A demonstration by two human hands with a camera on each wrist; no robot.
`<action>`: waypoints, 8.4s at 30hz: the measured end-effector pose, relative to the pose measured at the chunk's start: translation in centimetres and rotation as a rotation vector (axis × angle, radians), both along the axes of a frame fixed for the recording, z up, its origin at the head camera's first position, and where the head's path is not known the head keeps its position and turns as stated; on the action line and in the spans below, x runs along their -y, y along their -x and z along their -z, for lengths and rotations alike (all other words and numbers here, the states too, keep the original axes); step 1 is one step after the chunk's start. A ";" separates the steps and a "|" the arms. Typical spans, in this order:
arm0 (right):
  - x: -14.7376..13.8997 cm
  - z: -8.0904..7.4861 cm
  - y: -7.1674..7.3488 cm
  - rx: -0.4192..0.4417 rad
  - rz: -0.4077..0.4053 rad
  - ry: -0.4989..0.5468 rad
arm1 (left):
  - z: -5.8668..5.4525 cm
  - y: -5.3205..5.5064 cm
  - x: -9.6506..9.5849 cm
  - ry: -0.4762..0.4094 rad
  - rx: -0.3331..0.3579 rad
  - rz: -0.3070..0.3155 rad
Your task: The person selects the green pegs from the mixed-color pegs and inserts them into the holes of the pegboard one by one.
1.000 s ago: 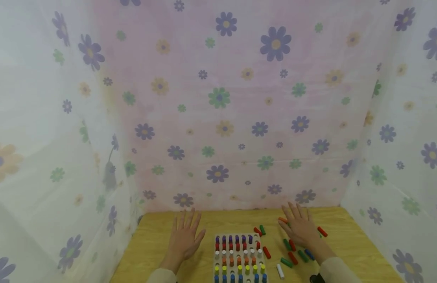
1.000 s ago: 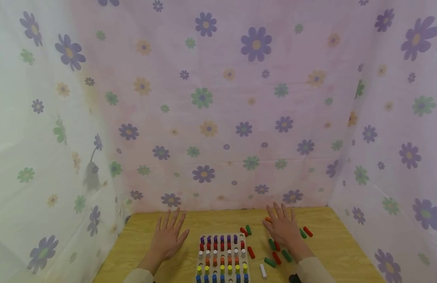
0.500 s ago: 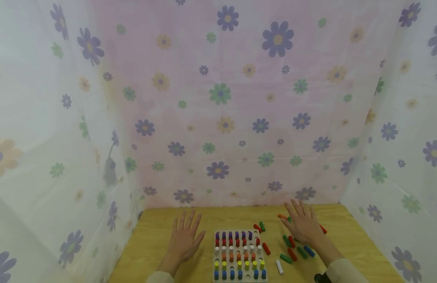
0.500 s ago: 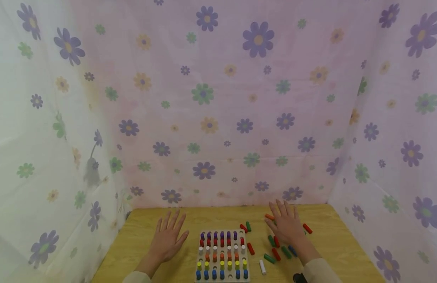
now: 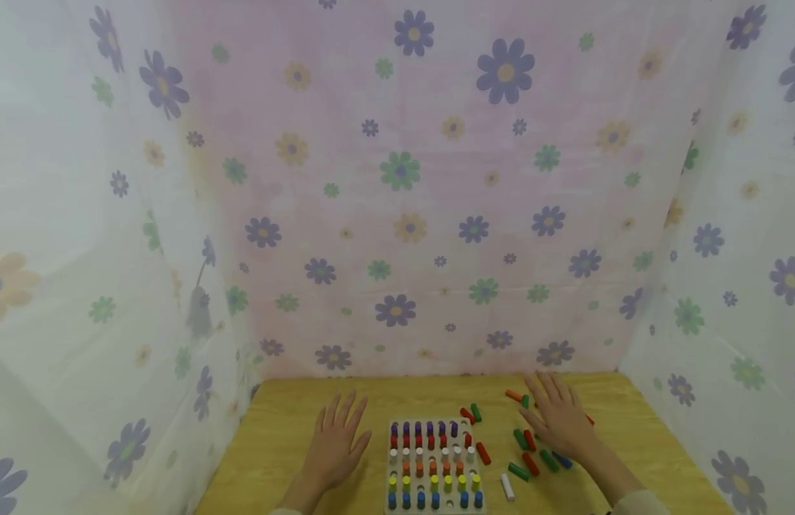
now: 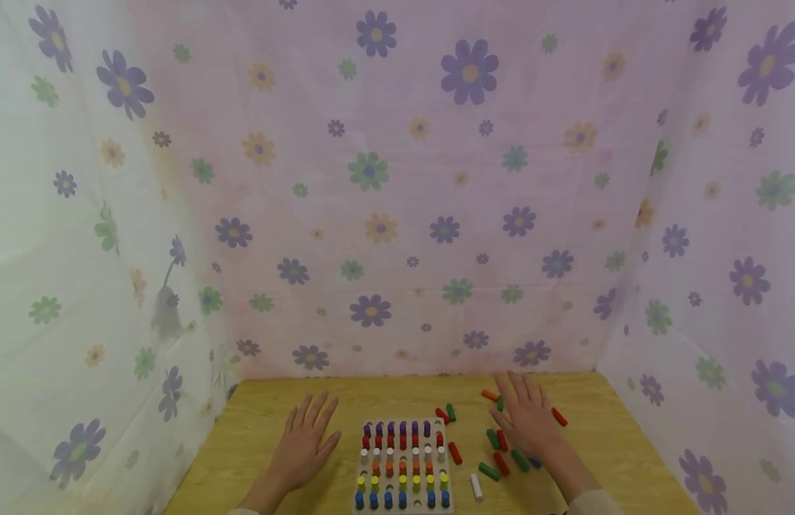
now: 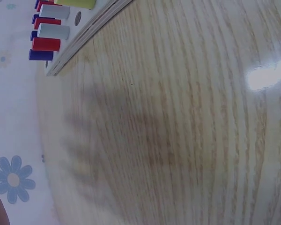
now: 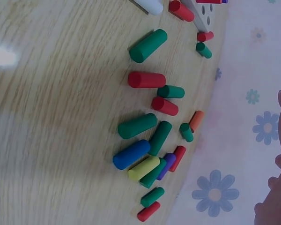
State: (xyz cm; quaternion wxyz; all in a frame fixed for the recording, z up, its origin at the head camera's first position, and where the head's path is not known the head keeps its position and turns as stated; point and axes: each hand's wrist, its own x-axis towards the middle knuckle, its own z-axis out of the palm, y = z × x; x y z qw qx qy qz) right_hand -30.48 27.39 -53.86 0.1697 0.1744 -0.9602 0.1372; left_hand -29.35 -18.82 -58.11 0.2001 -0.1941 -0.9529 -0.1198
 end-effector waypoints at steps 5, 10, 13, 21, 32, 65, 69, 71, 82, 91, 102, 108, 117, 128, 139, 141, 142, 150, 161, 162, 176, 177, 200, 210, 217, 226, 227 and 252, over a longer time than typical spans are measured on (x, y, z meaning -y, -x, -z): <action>-1.0 0.3 -0.3 -0.010 -0.012 0.070 | 0.2 -0.1 0.1 -0.016 0.008 -0.004; -2.3 1.3 -0.7 0.009 -0.004 0.105 | 0.8 -0.3 0.2 -0.043 -0.003 0.017; -2.8 1.8 -1.1 0.023 -0.005 0.135 | 1.3 -0.7 0.2 -0.072 0.005 0.042; -3.7 2.6 -1.9 0.110 0.010 0.198 | 1.8 -1.3 -0.1 -0.182 0.173 0.072; -4.8 3.9 -2.5 0.209 0.047 0.345 | 2.8 -2.1 0.1 -0.286 0.309 0.058; -7.9 6.7 -1.5 0.406 0.234 0.478 | 6.3 -2.7 -2.7 -0.311 0.471 0.068; -7.7 6.7 -1.4 0.414 0.245 0.485 | 6.8 -2.7 -3.0 -0.340 0.446 0.094; -7.6 6.7 -1.4 0.419 0.248 0.491 | 7.0 -2.7 -3.2 -0.360 0.439 0.107; -7.2 6.8 -0.8 0.396 0.272 0.518 | 7.7 -2.7 -3.6 -0.277 0.431 0.092; -7.6 6.8 0.1 0.468 0.289 0.545 | 8.5 -2.6 -3.6 -0.212 0.421 0.077; -7.9 7.0 0.6 0.465 0.329 0.551 | 8.4 -2.7 -3.6 -0.173 0.335 0.104; -8.2 6.9 1.0 0.465 0.329 0.552 | 8.0 -2.7 -3.8 -0.163 0.353 0.088; -8.5 7.8 1.8 0.447 0.352 0.551 | 7.9 -2.7 -3.5 -0.118 0.354 0.070; -8.0 8.2 2.1 0.364 0.411 0.558 | 8.9 -2.3 -3.6 -0.017 0.349 0.043; -7.3 8.5 2.3 0.399 0.522 0.586 | 9.1 -2.5 -3.6 0.053 0.317 0.050; -7.2 8.5 2.5 0.393 0.542 0.595 | 9.1 -2.5 -3.5 0.043 0.313 0.053; -7.1 8.5 2.5 0.386 0.548 0.593 | 9.0 -2.6 -3.5 0.025 0.320 0.051; -7.1 8.9 2.9 0.386 0.556 0.566 | 8.9 -2.8 -3.5 -0.054 0.388 0.030; -7.4 8.9 2.8 0.387 0.480 0.540 | 9.2 -2.6 -3.4 -0.038 0.360 0.031; -7.5 8.8 2.7 0.386 0.469 0.544 | 9.2 -2.6 -3.4 -0.037 0.361 0.031; -9.1 7.3 0.5 0.320 0.426 0.545 | 9.4 -2.9 -3.5 0.029 0.329 0.010; -9.2 7.1 0.4 0.330 0.420 0.555 | 9.4 -2.9 -3.4 0.036 0.325 0.008; -5.6 3.7 -0.4 0.454 0.290 0.912 | 9.1 -2.8 -3.6 0.021 0.352 0.003; -3.4 3.7 -0.9 0.512 0.278 0.965 | 9.5 -3.1 -3.5 0.046 0.360 -0.022; -2.0 3.0 -0.5 0.498 0.241 0.961 | 9.4 -2.9 -3.5 0.028 0.334 -0.002; -0.3 2.5 -0.4 0.497 0.241 0.970 | 9.4 -2.7 -3.5 0.012 0.286 0.015; -0.2 2.5 -0.5 0.500 0.240 0.974 | 9.4 -2.7 -3.5 0.014 0.289 0.011; 5.1 2.8 0.0 0.531 0.013 0.896 | 9.3 -2.9 -3.6 0.024 0.334 0.000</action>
